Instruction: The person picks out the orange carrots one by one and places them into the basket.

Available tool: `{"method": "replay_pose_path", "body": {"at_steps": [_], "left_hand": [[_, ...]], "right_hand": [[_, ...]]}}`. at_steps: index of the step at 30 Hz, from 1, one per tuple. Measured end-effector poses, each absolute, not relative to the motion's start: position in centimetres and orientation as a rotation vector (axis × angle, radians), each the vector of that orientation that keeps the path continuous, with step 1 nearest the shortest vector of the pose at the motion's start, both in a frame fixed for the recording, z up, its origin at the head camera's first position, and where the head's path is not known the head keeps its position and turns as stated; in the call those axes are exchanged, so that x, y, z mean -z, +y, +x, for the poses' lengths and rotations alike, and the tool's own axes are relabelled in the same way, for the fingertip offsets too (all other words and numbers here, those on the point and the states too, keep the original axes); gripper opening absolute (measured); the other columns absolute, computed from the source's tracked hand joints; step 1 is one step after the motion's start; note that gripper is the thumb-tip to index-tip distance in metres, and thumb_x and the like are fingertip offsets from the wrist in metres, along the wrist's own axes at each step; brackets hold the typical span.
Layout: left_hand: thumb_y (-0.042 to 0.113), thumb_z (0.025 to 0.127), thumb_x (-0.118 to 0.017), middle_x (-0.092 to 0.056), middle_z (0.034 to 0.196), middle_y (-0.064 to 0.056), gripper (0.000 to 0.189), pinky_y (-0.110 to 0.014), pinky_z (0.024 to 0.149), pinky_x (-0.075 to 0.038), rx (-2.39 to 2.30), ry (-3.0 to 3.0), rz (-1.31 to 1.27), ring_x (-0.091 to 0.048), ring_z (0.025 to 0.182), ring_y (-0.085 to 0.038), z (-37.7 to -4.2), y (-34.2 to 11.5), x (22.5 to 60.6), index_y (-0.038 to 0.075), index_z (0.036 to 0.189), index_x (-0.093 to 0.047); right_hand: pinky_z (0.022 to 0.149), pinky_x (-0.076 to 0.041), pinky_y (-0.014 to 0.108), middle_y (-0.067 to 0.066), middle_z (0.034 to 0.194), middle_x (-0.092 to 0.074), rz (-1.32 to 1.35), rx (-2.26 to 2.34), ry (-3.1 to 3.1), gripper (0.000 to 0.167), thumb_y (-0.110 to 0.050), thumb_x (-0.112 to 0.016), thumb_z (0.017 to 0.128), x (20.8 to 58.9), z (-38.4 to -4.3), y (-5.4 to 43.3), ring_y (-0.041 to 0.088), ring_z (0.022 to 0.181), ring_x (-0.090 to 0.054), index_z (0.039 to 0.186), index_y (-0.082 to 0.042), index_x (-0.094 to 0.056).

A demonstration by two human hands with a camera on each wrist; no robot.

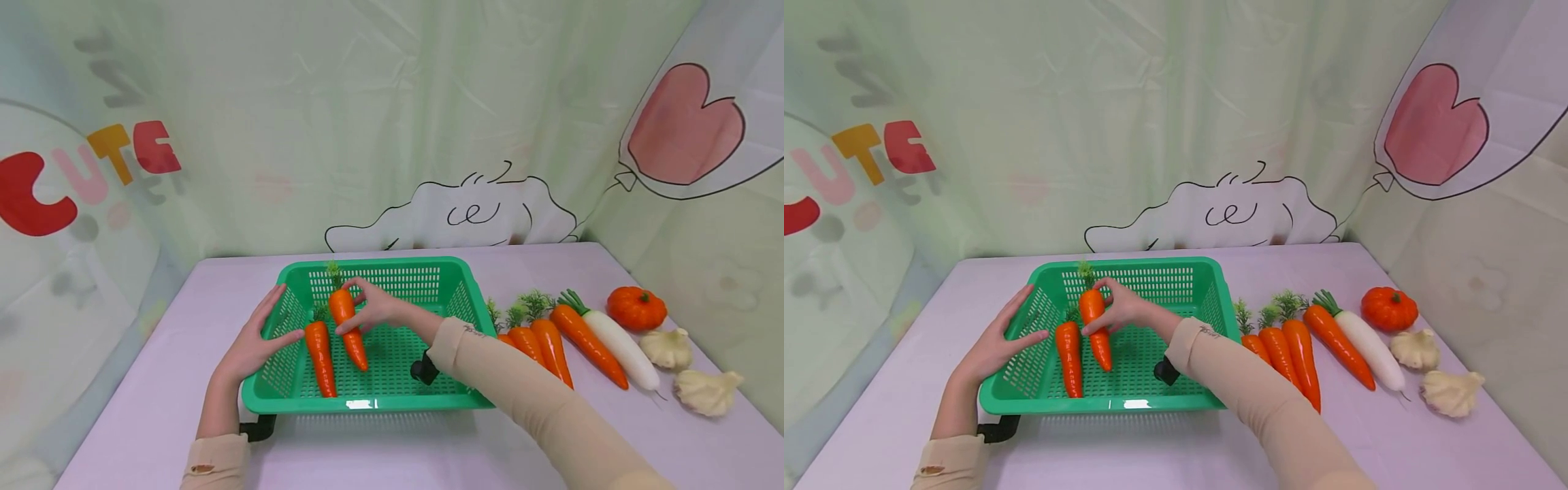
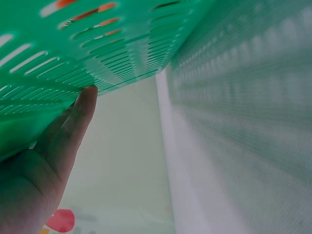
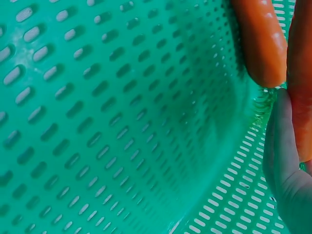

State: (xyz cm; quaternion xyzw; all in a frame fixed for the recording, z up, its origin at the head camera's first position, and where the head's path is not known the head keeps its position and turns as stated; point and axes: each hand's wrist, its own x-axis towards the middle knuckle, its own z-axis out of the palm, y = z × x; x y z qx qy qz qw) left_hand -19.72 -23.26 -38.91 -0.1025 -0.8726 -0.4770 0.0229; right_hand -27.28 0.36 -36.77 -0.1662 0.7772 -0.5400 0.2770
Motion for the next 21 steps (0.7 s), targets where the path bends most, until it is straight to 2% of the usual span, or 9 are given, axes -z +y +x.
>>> {"method": "replay_pose_path", "body": {"at_steps": [13,21], "left_hand": [[0.036,0.082,-0.067,-0.008,0.153,-0.001,0.081,-0.068,0.096,-0.019,1.457,-2.705,-0.320,-0.008,0.137,-0.033,-19.8,-23.3,39.0,0.029,0.147,-0.019],[0.033,0.083,-0.067,-0.008,0.153,-0.001,0.080,-0.068,0.096,-0.019,1.455,-2.703,-0.326,-0.009,0.137,-0.033,-19.8,-23.3,39.0,0.029,0.147,-0.019]], "right_hand": [[0.067,-0.054,0.044,0.020,0.114,-0.043,-0.452,1.373,2.113,0.076,-0.003,-0.080,0.067,38.5,-27.2,-0.6,0.029,0.084,-0.057,0.126,-0.013,-0.032],[0.064,-0.055,0.040,0.020,0.114,-0.045,-0.459,1.322,2.134,0.074,-0.003,-0.080,0.067,39.1,-27.0,-1.2,0.028,0.086,-0.056,0.123,-0.013,-0.033]]}}
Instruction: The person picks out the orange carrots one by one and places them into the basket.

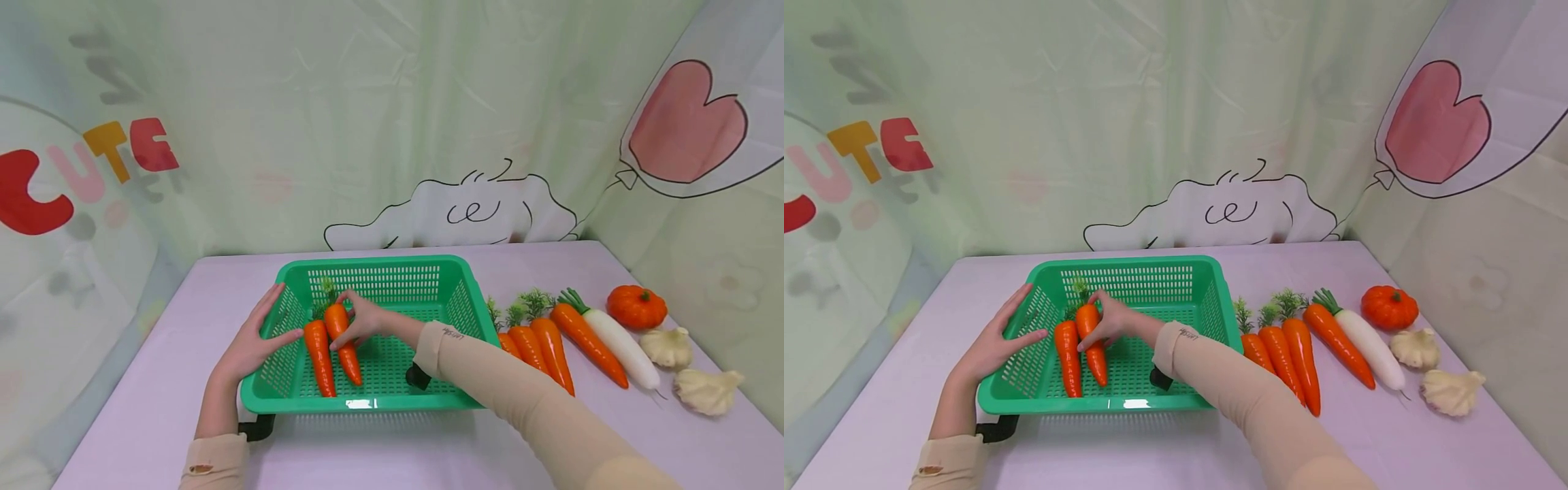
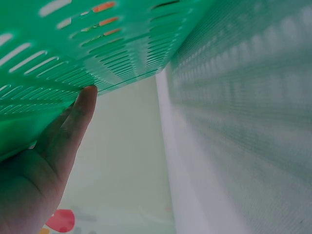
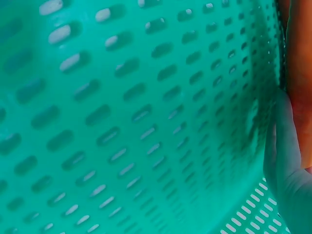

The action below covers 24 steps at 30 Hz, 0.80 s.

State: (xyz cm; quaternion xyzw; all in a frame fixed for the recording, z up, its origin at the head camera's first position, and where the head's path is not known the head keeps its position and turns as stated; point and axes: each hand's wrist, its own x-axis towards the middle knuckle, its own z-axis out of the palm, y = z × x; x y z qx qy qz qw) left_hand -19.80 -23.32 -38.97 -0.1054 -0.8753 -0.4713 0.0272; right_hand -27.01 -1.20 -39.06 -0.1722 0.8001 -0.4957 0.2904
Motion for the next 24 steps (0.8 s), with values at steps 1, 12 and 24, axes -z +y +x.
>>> {"method": "replay_pose_path", "body": {"at_steps": [1,12,24], "left_hand": [[0.033,0.083,-0.067,-0.008,0.153,-0.001,0.080,-0.068,0.096,-0.018,1.453,-2.703,-0.326,-0.009,0.137,-0.033,-19.80,-23.33,38.96,0.029,0.147,-0.019],[0.033,0.082,-0.068,-0.009,0.153,0.000,0.081,-0.067,0.097,-0.018,1.466,-2.683,-0.338,-0.008,0.137,-0.031,-19.58,-23.22,38.65,0.030,0.146,-0.020],[0.033,0.082,-0.067,-0.008,0.153,-0.001,0.081,-0.068,0.097,-0.017,1.470,-2.689,-0.331,-0.008,0.137,-0.032,-19.64,-23.33,38.81,0.028,0.147,-0.019]], "right_hand": [[0.065,-0.055,0.040,0.020,0.113,-0.045,-0.458,1.324,2.133,0.074,-0.002,-0.080,0.067,39.16,-26.99,-1.25,0.028,0.086,-0.056,0.123,-0.013,-0.033],[0.069,-0.054,0.043,0.021,0.116,-0.044,-0.426,1.345,2.080,0.077,0.000,-0.078,0.069,39.48,-26.85,-1.19,0.029,0.088,-0.057,0.127,-0.011,-0.030],[0.070,-0.053,0.045,0.018,0.106,-0.049,-0.375,1.376,2.034,0.072,0.002,-0.076,0.070,39.02,-26.60,-0.89,0.029,0.086,-0.058,0.126,-0.009,-0.031]]}}
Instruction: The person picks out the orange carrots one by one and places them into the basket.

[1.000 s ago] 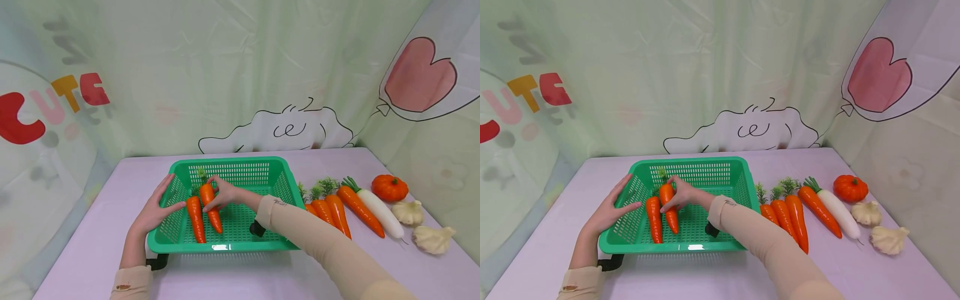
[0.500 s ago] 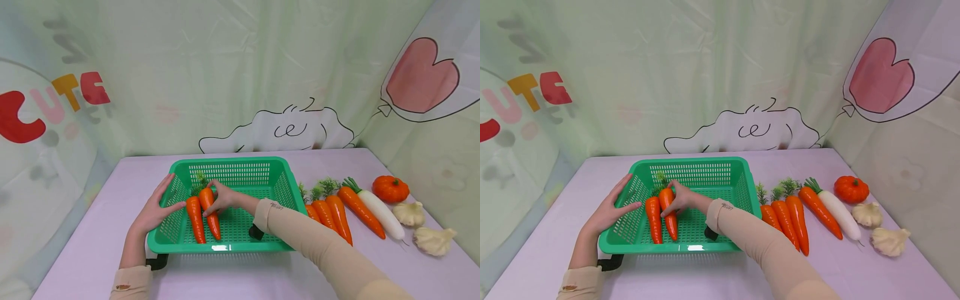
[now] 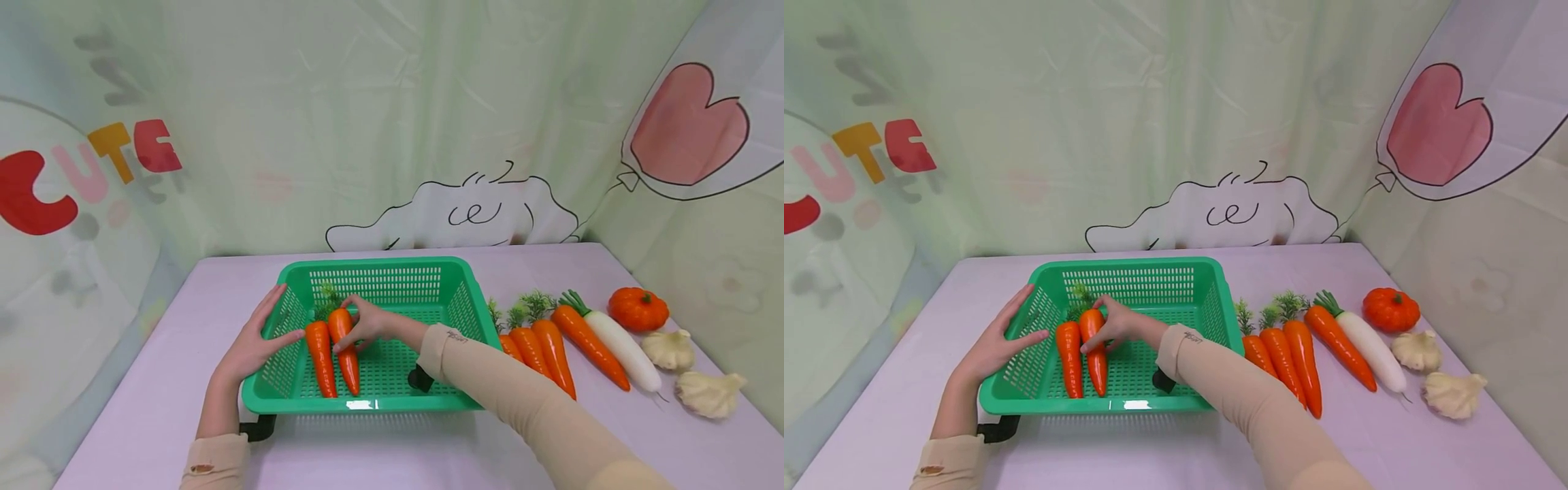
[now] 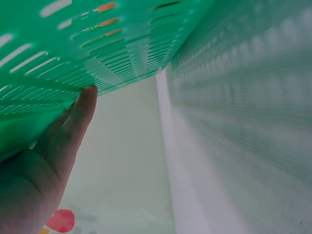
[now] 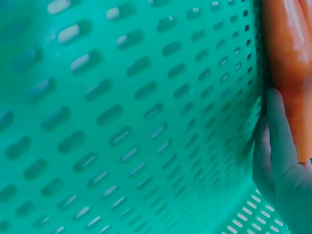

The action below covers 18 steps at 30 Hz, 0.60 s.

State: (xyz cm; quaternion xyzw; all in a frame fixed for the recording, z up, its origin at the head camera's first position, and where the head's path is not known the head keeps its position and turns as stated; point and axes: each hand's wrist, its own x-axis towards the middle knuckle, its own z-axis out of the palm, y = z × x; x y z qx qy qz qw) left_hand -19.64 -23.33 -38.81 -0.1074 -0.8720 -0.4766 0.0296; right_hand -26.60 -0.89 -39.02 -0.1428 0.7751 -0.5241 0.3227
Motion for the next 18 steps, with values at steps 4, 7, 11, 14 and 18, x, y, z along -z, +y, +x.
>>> {"method": "replay_pose_path", "body": {"at_steps": [4,7,11,14,18], "left_hand": [[0.033,0.082,-0.067,-0.008,0.153,-0.001,0.081,-0.068,0.096,-0.018,1.474,-2.693,-0.323,-0.008,0.137,-0.032,-19.7,-23.3,38.9,0.027,0.147,-0.019],[0.034,0.082,-0.067,-0.009,0.153,-0.001,0.081,-0.068,0.096,-0.019,1.468,-2.694,-0.322,-0.008,0.137,-0.032,-19.7,-23.3,39.0,0.027,0.147,-0.019],[0.035,0.082,-0.067,-0.009,0.153,-0.001,0.081,-0.068,0.097,-0.017,1.466,-2.689,-0.323,-0.008,0.137,-0.032,-19.8,-23.3,38.9,0.027,0.147,-0.019],[0.035,0.082,-0.068,-0.009,0.153,0.000,0.081,-0.068,0.097,-0.017,1.470,-2.689,-0.319,-0.008,0.137,-0.031,-19.8,-23.3,38.9,0.028,0.147,-0.019],[0.034,0.082,-0.068,-0.009,0.153,0.000,0.081,-0.068,0.096,-0.019,1.470,-2.689,-0.312,-0.008,0.137,-0.031,-19.7,-23.3,38.9,0.029,0.146,-0.020]], "right_hand": [[0.071,-0.053,0.045,0.021,0.112,-0.046,-0.358,1.386,2.034,0.072,0.001,-0.076,0.071,38.9,-26.8,-0.8,0.031,0.088,-0.057,0.127,-0.008,-0.032],[0.073,-0.052,0.047,0.023,0.118,-0.041,-0.348,1.412,2.033,0.072,0.000,-0.076,0.071,38.6,-27.0,-0.6,0.032,0.091,-0.056,0.129,-0.008,-0.032],[0.075,-0.051,0.048,0.024,0.126,-0.036,-0.331,1.454,2.018,0.073,-0.002,-0.076,0.072,38.0,-27.6,-0.2,0.033,0.095,-0.055,0.130,-0.009,-0.032],[0.076,-0.051,0.048,0.025,0.128,-0.036,-0.330,1.483,2.005,0.073,-0.003,-0.075,0.073,37.6,-27.9,0.2,0.035,0.098,-0.054,0.132,-0.009,-0.031],[0.079,-0.049,0.050,0.026,0.128,-0.036,-0.339,1.539,1.985,0.073,-0.002,-0.073,0.075,37.0,-28.1,0.8,0.039,0.100,-0.054,0.133,-0.007,-0.030]]}}
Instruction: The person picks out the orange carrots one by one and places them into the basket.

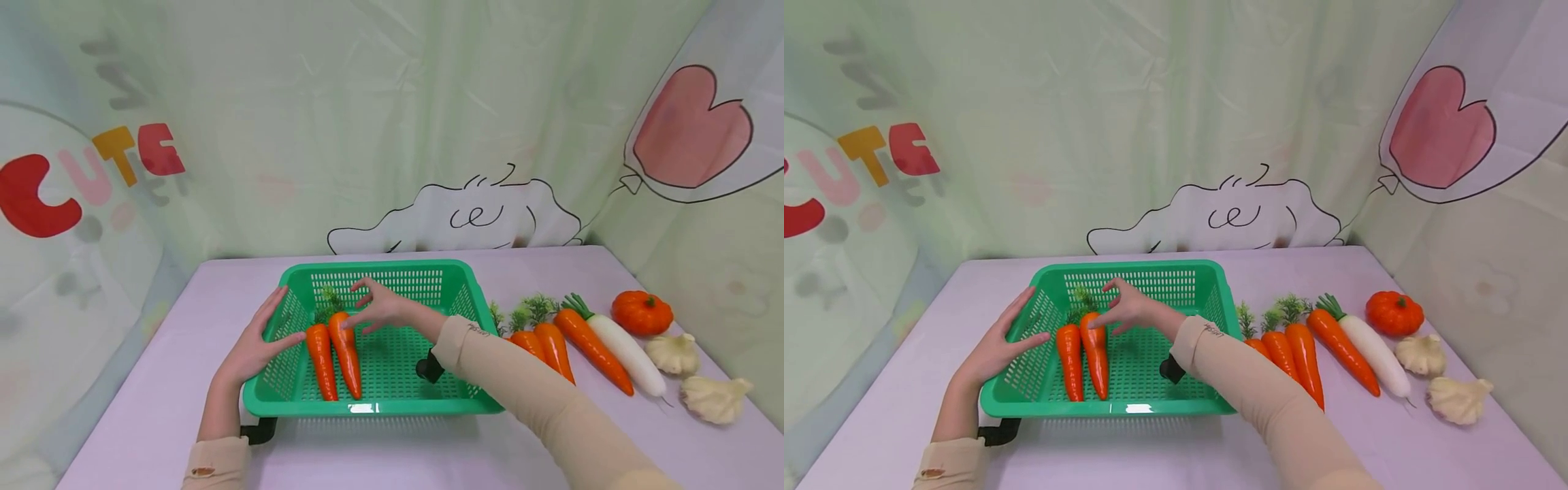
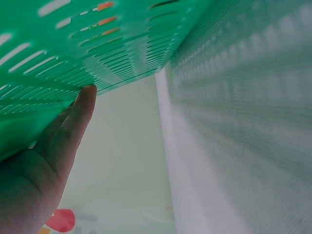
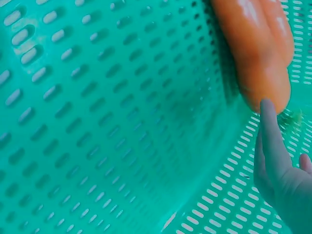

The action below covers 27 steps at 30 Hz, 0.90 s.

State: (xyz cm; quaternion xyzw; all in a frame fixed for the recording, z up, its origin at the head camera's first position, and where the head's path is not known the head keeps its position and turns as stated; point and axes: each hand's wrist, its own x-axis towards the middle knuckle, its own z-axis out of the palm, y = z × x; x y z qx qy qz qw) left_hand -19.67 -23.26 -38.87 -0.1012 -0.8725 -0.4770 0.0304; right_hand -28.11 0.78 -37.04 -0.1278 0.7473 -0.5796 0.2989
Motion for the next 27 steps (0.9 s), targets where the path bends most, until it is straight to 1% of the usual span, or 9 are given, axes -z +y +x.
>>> {"method": "replay_pose_path", "body": {"at_steps": [2,5,8,12,15,21,27], "left_hand": [[0.034,0.082,-0.068,-0.009,0.153,0.000,0.081,-0.068,0.096,-0.019,1.469,-2.692,-0.306,-0.009,0.137,-0.032,-19.6,-23.3,38.9,0.030,0.146,-0.020],[0.034,0.082,-0.068,-0.009,0.153,0.000,0.081,-0.068,0.096,-0.019,1.465,-2.693,-0.304,-0.009,0.137,-0.032,-19.6,-23.3,38.9,0.030,0.146,-0.020],[0.034,0.081,-0.068,-0.009,0.153,0.000,0.081,-0.068,0.096,-0.019,1.467,-2.691,-0.307,-0.009,0.137,-0.032,-19.6,-23.3,38.9,0.029,0.146,-0.020],[0.034,0.082,-0.068,-0.009,0.153,-0.001,0.081,-0.067,0.097,-0.018,1.469,-2.687,-0.312,-0.008,0.137,-0.032,-19.7,-23.3,38.9,0.028,0.147,-0.020],[0.034,0.081,-0.068,-0.009,0.153,-0.001,0.081,-0.068,0.097,-0.018,1.466,-2.689,-0.304,-0.008,0.137,-0.032,-19.7,-23.3,38.9,0.027,0.147,-0.020],[0.034,0.081,-0.068,-0.009,0.153,0.000,0.081,-0.068,0.096,-0.019,1.470,-2.693,-0.291,-0.009,0.137,-0.032,-19.5,-23.2,38.9,0.029,0.146,-0.020],[0.032,0.081,-0.068,-0.009,0.153,-0.001,0.082,-0.069,0.095,-0.020,1.466,-2.695,-0.297,-0.009,0.137,-0.033,-19.5,-23.1,38.8,0.029,0.146,-0.019]], "right_hand": [[0.080,-0.049,0.051,0.026,0.128,-0.037,-0.353,1.556,1.977,0.072,-0.001,-0.073,0.075,36.8,-28.1,1.0,0.039,0.099,-0.056,0.134,-0.007,-0.031],[0.081,-0.048,0.050,0.025,0.127,-0.039,-0.388,1.560,1.985,0.071,-0.001,-0.073,0.076,36.0,-27.8,1.2,0.034,0.096,-0.057,0.134,-0.007,-0.033],[0.079,-0.050,0.046,0.024,0.127,-0.042,-0.433,1.554,2.010,0.069,-0.004,-0.073,0.076,35.0,-27.4,1.5,0.030,0.095,-0.059,0.134,-0.009,-0.036],[0.076,-0.052,0.040,0.024,0.129,-0.042,-0.474,1.569,2.007,0.067,-0.005,-0.071,0.078,33.6,-26.8,2.3,0.031,0.099,-0.059,0.134,-0.010,-0.036],[0.077,-0.052,0.038,0.024,0.131,-0.041,-0.490,1.583,1.997,0.067,-0.005,-0.071,0.078,32.6,-26.5,3.0,0.031,0.100,-0.059,0.135,-0.010,-0.036],[0.080,-0.051,0.036,0.017,0.125,-0.047,-0.544,1.575,2.054,0.064,-0.008,-0.074,0.076,30.6,-25.3,4.9,0.025,0.098,-0.060,0.130,-0.014,-0.041],[0.084,-0.049,0.037,0.011,0.124,-0.050,-0.622,1.499,2.154,0.066,-0.016,-0.076,0.075,28.7,-24.3,7.1,0.023,0.103,-0.058,0.131,-0.020,-0.042]]}}
